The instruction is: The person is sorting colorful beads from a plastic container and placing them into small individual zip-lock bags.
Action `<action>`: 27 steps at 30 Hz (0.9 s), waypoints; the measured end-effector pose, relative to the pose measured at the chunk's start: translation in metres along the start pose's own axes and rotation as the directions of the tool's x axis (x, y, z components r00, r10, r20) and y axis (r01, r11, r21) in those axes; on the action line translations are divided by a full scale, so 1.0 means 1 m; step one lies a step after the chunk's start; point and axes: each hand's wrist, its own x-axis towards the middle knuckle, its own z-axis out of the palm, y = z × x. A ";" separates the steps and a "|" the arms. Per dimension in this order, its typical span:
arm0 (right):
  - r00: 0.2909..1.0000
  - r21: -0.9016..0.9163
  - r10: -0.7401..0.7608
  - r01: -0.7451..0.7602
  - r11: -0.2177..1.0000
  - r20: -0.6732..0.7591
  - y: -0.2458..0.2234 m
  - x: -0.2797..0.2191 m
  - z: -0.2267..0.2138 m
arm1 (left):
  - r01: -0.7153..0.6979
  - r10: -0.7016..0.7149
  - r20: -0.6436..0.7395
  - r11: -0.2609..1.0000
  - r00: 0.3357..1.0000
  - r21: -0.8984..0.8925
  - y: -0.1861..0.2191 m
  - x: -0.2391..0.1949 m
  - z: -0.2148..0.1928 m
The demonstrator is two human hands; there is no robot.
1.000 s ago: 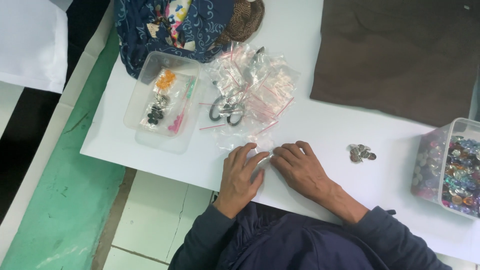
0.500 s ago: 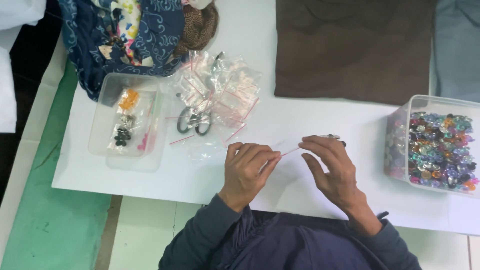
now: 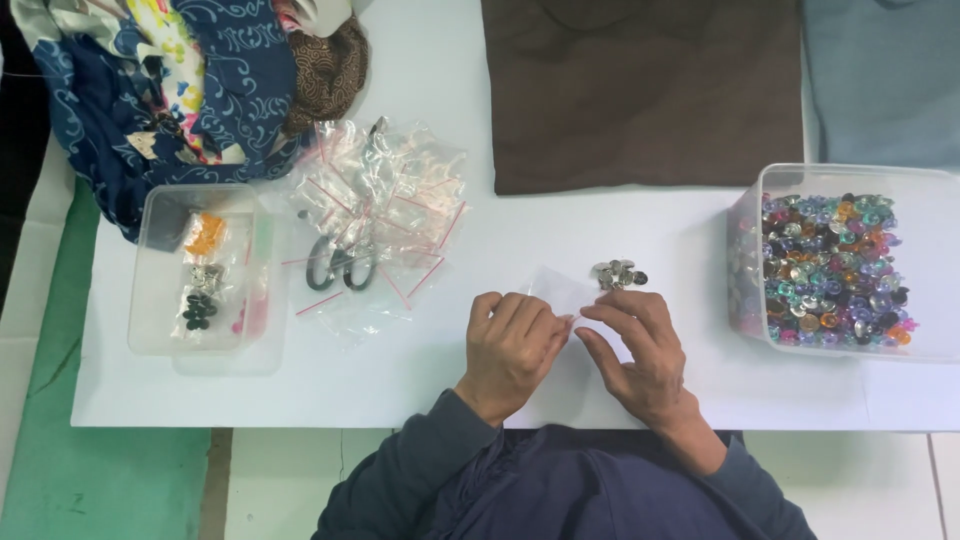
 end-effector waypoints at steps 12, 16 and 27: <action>0.990 -0.043 0.118 -0.115 0.992 0.082 0.003 -0.009 -0.004 | -0.042 0.043 -0.019 0.998 0.999 0.042 0.003 0.002 0.007; 0.979 -0.067 0.185 -0.180 0.981 0.080 0.005 -0.009 -0.004 | -0.043 0.047 -0.052 0.996 0.998 0.084 0.004 0.002 0.010; 0.944 -0.105 0.286 -0.271 0.957 0.163 0.002 -0.006 -0.005 | -0.050 0.050 0.011 0.998 0.999 0.034 0.000 -0.015 0.029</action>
